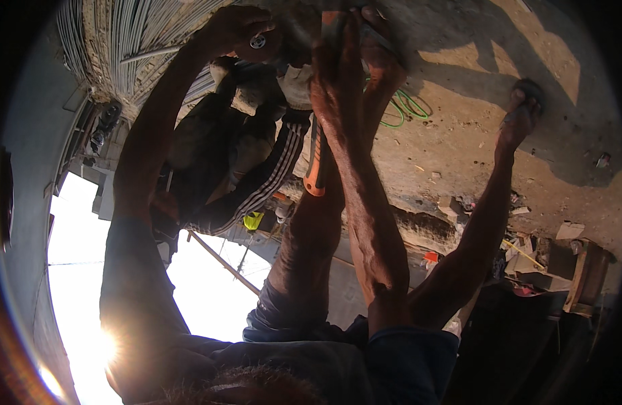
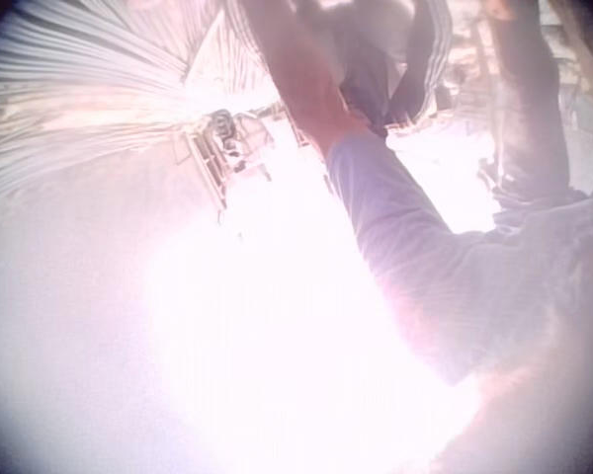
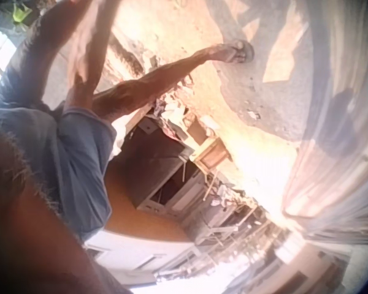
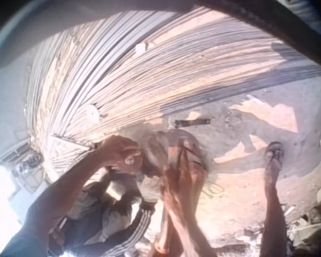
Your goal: The person removes the locking nut from an angle grinder using a wrench and a hammer, replaces the cutting disc, and reassembles the tool while assisted by another person.
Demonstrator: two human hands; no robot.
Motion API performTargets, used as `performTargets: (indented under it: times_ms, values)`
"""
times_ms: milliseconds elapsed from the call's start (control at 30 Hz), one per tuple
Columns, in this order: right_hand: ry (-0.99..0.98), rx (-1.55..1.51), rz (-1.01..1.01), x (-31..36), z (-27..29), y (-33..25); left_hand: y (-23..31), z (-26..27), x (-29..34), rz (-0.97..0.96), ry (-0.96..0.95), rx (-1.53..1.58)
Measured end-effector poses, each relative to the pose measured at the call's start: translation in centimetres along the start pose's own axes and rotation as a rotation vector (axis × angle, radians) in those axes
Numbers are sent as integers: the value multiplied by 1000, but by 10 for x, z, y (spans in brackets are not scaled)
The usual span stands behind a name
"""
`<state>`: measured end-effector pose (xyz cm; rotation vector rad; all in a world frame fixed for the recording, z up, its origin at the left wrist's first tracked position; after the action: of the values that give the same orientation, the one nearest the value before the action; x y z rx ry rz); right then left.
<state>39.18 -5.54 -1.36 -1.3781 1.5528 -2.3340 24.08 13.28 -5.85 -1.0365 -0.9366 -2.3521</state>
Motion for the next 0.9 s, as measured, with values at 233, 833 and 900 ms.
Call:
performTargets:
  times_ms: [233, 833, 900]
  values:
    - [-187, 85, 93, 8, -18, -5, -3, -19, 3, -321, 252, -238]
    - [-115, 89, 37, -22, -6, -13, -12, -21, 1, -106, -9, -192]
    - [-96, 85, 6, -23, -2, -17, -13, -22, 4, 8, -31, -61]
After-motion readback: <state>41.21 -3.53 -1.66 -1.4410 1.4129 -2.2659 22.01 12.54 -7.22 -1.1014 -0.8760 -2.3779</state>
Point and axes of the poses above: each hand's wrist, its own x-axis away from the middle knuckle, its own z-axis out of the back of the hand, y = z × x, the point moved 9 cm from there along -x, towards the middle knuckle, and after that the axes turned 4 degrees about -x, right-handed, at the moved point
